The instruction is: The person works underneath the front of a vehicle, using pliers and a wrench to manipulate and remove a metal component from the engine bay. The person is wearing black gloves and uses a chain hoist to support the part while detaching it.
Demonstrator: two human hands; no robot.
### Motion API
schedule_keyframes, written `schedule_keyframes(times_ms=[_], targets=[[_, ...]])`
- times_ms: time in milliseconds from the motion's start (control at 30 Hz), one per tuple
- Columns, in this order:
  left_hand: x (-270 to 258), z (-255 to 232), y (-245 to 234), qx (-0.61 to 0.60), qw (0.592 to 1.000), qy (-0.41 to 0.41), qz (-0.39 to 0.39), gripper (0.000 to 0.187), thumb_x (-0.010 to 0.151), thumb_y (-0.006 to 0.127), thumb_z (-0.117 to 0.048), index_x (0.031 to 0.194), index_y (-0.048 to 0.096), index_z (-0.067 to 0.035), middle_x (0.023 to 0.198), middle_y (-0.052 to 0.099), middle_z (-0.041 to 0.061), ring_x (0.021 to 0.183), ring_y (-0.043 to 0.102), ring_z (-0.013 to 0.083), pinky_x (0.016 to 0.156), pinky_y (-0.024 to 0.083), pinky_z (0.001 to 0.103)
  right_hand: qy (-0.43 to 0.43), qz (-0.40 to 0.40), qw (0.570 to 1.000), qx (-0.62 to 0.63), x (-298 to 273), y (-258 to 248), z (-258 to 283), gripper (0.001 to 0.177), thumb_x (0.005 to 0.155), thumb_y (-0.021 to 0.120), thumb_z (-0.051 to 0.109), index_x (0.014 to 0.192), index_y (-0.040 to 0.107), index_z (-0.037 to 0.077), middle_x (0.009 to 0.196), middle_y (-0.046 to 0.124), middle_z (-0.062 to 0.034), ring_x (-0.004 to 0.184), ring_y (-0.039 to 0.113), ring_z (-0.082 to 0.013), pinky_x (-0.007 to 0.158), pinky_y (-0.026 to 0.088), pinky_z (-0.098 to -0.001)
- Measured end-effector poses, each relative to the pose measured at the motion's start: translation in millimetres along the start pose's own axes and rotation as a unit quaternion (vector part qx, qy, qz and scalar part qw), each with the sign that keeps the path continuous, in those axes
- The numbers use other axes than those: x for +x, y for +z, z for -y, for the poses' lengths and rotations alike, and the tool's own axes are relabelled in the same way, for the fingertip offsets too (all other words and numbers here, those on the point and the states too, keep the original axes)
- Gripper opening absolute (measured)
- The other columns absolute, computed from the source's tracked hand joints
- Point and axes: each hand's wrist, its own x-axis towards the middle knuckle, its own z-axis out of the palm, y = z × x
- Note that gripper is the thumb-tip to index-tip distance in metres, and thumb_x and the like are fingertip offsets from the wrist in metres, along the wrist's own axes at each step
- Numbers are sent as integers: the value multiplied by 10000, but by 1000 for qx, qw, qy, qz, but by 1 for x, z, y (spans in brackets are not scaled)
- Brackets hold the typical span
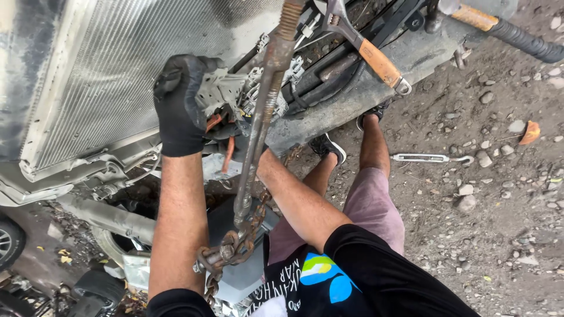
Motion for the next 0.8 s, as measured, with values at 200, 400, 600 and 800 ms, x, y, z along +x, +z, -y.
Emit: schedule_keyframes(times_ms=[200,400,600,800], targets=[[-7,-11,6,32,999,20,19,107,1074,672,-156,1067,645,-53,1073,726,107,1080,719,237,1024,579,412,18,-20,999,-31,-15,8,13,402,936,639,28,1328,608,-54,1284,649,-170,1175,646,-356,1020,568,-540],[5,11,-28,109,990,91,17,126,1093,687,-139,1089,661,-16,1069,748,104,1040,718,189,965,565,329,93,-31,991,-88,-24,33,23,406,937,625,35,1331,608,-63,1293,644,-174,1176,643,-360,1017,569,-538],[6,23,-40,56,996,69,-10,120,1038,736,-129,1018,692,-19,941,702,37,912,644,99,856,524,286,94,-5,964,-248,-57,34,112,297,1001,551,65,1262,616,-61,1270,641,-141,1193,645,-326,1072,537,-467],[12,25,-38,27,996,90,-11,240,999,804,-182,934,656,-5,866,681,41,851,614,88,826,525,285,104,-139,197,-965,8,84,182,728,895,550,151,1611,439,88,1302,611,-306,1061,650,-426,866,554,-530]])
